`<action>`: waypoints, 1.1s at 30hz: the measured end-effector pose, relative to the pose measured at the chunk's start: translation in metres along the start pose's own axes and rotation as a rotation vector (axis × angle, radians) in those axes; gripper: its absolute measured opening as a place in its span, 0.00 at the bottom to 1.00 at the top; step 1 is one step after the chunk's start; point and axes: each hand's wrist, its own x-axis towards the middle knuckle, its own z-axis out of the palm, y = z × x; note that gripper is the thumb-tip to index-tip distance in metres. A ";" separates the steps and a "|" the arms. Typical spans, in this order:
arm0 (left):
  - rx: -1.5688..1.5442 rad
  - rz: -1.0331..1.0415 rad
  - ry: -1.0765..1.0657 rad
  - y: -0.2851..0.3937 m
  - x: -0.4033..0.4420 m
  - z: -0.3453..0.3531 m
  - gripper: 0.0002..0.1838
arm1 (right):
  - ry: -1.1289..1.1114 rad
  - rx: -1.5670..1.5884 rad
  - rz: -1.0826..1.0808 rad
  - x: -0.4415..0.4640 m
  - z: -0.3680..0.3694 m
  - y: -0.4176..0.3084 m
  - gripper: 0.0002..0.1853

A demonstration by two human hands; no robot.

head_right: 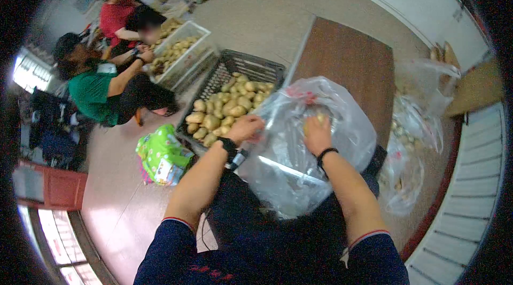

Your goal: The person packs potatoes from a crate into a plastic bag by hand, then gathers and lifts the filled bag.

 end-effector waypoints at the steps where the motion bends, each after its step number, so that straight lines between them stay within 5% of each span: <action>1: -0.003 -0.012 0.001 0.000 0.003 0.000 0.14 | 0.000 0.013 -0.018 -0.003 0.006 0.005 0.26; 6: -0.036 0.099 0.011 0.003 -0.008 0.005 0.14 | 0.197 -0.098 -0.019 -0.014 -0.013 -0.023 0.25; 13: -0.109 0.091 -0.048 -0.003 -0.010 0.006 0.14 | 0.055 -0.087 0.001 -0.033 -0.038 -0.037 0.27; 22: -0.175 0.072 -0.027 0.004 -0.022 0.010 0.21 | 0.157 0.578 0.147 -0.010 -0.012 -0.062 0.20; 24: -0.173 0.055 -0.038 0.008 -0.026 0.011 0.22 | -0.210 1.148 0.339 -0.008 -0.038 -0.087 0.18; 33: -0.373 0.018 -0.380 0.000 -0.020 -0.007 0.22 | -0.169 1.280 0.194 0.006 -0.043 -0.124 0.20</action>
